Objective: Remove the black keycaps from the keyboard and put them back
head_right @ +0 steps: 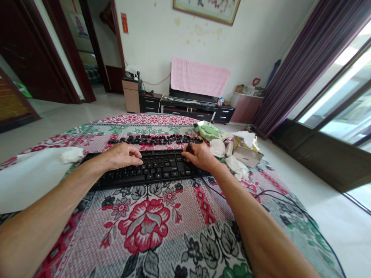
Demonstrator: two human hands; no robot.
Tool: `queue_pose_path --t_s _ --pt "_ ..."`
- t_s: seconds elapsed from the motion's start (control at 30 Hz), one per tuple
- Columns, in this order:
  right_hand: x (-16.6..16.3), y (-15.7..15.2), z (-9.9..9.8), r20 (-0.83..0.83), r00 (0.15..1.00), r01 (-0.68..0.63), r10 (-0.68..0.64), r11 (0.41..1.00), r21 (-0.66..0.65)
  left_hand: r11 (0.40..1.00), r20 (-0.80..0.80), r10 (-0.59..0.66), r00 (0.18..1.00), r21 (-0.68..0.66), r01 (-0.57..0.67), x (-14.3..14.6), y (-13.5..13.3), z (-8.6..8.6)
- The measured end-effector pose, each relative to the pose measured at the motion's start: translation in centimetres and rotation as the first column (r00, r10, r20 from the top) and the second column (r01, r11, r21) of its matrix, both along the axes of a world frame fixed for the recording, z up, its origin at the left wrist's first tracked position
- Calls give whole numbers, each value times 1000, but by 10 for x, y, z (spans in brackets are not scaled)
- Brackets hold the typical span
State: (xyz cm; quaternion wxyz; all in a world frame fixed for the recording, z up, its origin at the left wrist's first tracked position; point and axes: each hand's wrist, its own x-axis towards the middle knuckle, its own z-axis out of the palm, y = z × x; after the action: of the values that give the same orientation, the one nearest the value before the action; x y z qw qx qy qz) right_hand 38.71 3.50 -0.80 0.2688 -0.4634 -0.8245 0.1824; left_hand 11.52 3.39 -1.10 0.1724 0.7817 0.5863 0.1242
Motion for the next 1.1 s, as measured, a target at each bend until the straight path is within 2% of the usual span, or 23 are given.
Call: queue_pose_path --t_s 0.1,0.17,0.3,0.4,0.57,0.8,0.93,1.1 --pt "-2 -3 1 55 998 -14 11 999 51 1000 -1 3 1000 -2 -3 0 0 1" --pt "-1 -2 -1 21 1000 -14 13 999 36 1000 5 7 1000 -4 -7 0 0 0" --pt "3 4 -3 -99 995 -12 3 995 -99 1000 7 12 1000 -1 -12 0 0 0" --pt "4 7 -1 -82 996 -56 41 981 -186 1000 -3 5 1000 11 -5 1 0 1" --pt "3 6 3 2 1000 -25 26 992 -123 1000 -26 8 1000 25 -7 2 -2 3" --pt "6 5 5 -35 996 -92 87 976 -198 1000 -29 11 1000 2 -11 2 -1 3" --pt "7 6 5 -39 998 -61 55 977 -206 1000 -27 12 1000 7 -12 2 -2 3" --pt "2 3 5 47 999 -18 22 996 -83 1000 -16 19 1000 5 -19 1 -2 3"
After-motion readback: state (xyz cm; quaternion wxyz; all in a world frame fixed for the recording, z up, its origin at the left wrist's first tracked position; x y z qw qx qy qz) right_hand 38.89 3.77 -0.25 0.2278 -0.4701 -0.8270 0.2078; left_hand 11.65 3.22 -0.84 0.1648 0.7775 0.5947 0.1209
